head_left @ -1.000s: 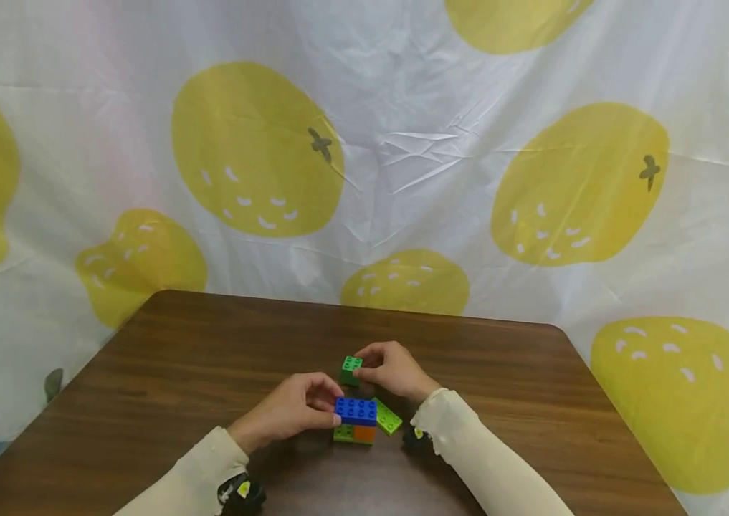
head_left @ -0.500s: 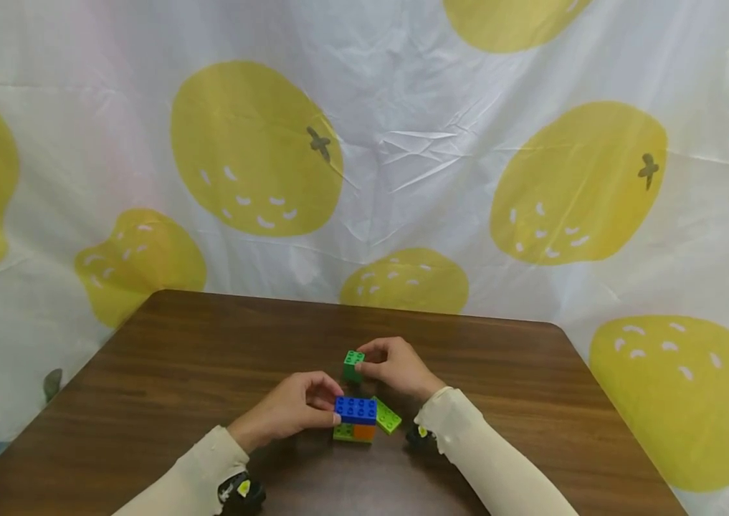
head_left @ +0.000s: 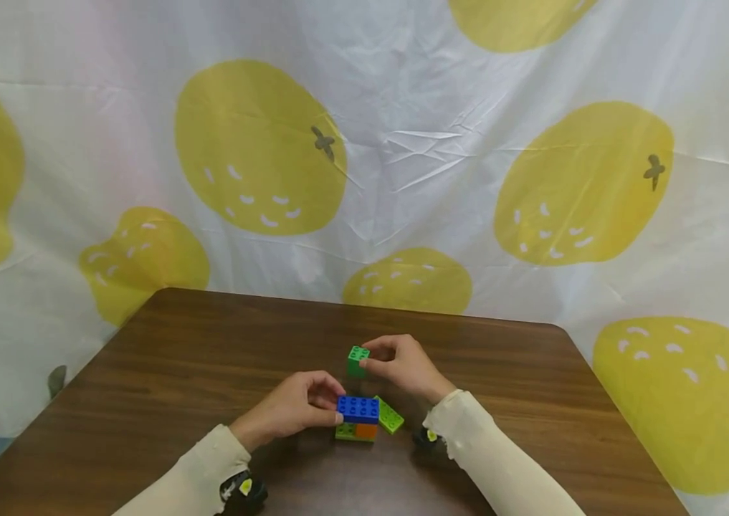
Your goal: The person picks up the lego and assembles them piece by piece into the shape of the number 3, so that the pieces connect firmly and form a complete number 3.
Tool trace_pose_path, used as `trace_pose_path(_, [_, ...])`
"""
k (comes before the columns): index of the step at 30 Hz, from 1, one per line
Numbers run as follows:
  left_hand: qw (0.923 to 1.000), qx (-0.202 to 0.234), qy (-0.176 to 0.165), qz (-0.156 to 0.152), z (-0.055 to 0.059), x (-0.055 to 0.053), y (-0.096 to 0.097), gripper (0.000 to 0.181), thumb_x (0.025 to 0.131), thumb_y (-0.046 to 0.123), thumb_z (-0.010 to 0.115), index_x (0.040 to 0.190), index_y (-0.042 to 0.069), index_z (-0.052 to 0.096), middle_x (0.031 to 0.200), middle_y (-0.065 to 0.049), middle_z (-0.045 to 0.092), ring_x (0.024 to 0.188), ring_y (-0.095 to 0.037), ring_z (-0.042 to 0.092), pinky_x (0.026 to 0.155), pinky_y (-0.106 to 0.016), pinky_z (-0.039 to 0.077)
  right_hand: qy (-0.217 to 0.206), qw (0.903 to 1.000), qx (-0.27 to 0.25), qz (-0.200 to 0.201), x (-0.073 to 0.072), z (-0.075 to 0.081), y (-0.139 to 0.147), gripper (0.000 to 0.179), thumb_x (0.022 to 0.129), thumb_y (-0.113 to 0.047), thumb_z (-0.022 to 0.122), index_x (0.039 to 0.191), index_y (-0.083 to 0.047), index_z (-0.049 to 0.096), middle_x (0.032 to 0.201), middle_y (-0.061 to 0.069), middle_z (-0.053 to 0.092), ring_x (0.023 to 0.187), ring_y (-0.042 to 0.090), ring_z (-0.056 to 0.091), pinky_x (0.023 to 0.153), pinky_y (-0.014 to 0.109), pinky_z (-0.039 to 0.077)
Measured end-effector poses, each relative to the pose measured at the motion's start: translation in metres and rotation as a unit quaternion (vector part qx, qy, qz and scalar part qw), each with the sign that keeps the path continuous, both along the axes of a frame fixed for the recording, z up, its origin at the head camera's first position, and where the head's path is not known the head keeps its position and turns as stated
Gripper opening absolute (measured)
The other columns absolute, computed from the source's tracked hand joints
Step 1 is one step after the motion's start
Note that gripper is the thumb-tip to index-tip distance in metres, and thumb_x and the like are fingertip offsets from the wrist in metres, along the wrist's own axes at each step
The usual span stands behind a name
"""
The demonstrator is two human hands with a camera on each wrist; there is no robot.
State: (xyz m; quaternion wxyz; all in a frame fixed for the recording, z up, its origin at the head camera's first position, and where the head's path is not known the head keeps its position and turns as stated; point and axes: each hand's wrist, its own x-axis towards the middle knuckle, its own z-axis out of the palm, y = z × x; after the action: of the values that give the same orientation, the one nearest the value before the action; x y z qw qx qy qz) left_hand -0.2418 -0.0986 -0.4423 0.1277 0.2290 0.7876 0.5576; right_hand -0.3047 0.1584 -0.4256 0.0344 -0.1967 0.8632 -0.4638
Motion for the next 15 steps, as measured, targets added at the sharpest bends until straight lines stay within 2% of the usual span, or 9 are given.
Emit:
trace_pose_path(3, [1.0,0.003,-0.005,0.001,-0.001,0.001,0.0,0.034,0.088,0.014,0.085,0.116,0.003,0.069,0.104,-0.008,0.076,0.094,-0.017,0.073,0.08,-0.027,0.057,-0.003,0.9999,-0.009,0.005,0.003,0.002,0.0,0.037,0.094,-0.032,0.081,0.124,-0.011,0.076,0.105,0.004,0.08,0.092,0.016,0.073,0.081,0.032,0.061])
trace_pose_path(9, [0.9997,0.016,-0.017,-0.004,-0.002,0.002,0.001,0.035,0.089,0.014,0.085,0.118,0.002,0.068,0.108,-0.01,0.076,0.096,-0.019,0.074,0.081,-0.027,0.059,0.017,0.9998,0.007,0.009,0.009,0.007,0.003,0.037,0.094,-0.035,0.081,0.124,-0.013,0.077,0.104,0.0,0.08,0.09,0.015,0.073,0.079,0.031,0.062])
trace_pose_path(15, [0.9997,0.017,-0.015,0.001,-0.003,0.003,-0.002,0.037,0.089,0.014,0.085,0.12,0.002,0.069,0.113,-0.01,0.075,0.098,-0.02,0.074,0.084,-0.032,0.061,0.029,0.9993,0.012,0.02,0.014,0.012,0.004,0.037,0.094,-0.034,0.081,0.124,-0.013,0.077,0.103,0.002,0.08,0.089,0.014,0.074,0.08,0.029,0.061])
